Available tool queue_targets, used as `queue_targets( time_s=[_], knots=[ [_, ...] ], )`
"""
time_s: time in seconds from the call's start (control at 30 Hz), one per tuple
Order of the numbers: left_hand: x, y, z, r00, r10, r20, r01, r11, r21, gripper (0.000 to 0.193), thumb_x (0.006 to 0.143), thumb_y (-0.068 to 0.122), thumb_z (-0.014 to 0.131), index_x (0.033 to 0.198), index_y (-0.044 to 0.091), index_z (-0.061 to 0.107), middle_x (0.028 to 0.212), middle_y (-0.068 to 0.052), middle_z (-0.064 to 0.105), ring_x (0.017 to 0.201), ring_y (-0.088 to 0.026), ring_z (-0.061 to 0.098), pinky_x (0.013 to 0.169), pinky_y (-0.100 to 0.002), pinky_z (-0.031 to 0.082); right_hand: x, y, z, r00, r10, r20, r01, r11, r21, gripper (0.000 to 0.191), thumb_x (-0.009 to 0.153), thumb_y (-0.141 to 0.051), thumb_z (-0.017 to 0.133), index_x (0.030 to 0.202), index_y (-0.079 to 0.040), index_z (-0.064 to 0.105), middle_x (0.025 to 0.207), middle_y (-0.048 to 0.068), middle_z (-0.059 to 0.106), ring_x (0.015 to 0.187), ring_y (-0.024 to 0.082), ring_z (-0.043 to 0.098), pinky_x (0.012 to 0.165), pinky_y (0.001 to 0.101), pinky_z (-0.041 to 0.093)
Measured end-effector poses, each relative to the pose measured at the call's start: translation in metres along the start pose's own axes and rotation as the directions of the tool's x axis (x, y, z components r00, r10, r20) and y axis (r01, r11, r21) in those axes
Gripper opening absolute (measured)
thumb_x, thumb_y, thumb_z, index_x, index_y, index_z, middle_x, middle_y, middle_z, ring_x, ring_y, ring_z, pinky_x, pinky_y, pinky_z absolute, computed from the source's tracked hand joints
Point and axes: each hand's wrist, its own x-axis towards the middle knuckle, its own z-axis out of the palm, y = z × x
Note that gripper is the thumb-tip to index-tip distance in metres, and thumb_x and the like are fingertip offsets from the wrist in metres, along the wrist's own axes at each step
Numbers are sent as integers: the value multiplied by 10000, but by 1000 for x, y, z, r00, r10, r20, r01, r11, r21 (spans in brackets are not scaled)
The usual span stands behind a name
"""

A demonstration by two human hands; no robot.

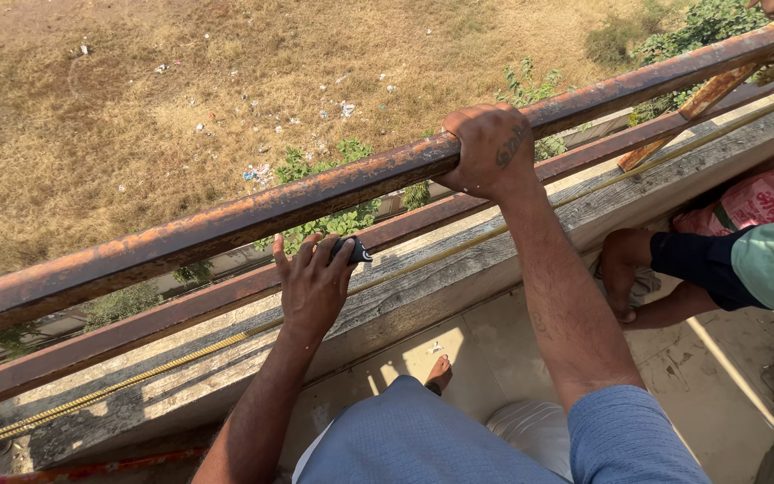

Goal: The person stands on a balcony and sands a rusty metal railing by hand, rubbing a small sanding block back and forth along the horizontal bars. They work along different sections of the railing, repositioning the block and gripping the bars with the other hand while sanding.

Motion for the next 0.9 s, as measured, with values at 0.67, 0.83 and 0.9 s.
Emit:
queue_targets(
  time_s=[0.67, 0.83, 0.9],
  knots=[
    [-173, -118, -162, 764, -317, -562, 516, 823, 237, 231, 1089, 304, 778, 1310, 254, 736, 1329, 23, 679, 1284, -233, 622, 1260, -640, 168, -8, -1, 8, 1000, -23, -18, 20, 990, -138, 628, 842, -735, 859, 760, -135, 691, 694, 56, 661, 688, 252, 666, 737, 424, 523],
    [-148, -149, -212, 712, -219, -668, 508, 817, 274, 252, 1147, 403, 672, 1356, 294, 760, 1367, 19, 666, 1327, -253, 606, 1263, -625, 194, -8, -2, 9, 999, -36, -19, 33, 991, -132, 649, 885, -745, 801, 732, -127, 671, 695, 50, 658, 664, 241, 664, 783, 421, 536],
    [-130, -157, -222, 764, -232, -602, 474, 835, 279, 255, 1154, 432, 615, 1316, 285, 746, 1379, 17, 638, 1376, -263, 572, 1278, -646, 165, -7, -2, 10, 999, 8, 44, -2, 992, -129, 644, 866, -744, 824, 749, -126, 685, 658, 33, 658, 651, 228, 665, 777, 424, 539]
  ],
)
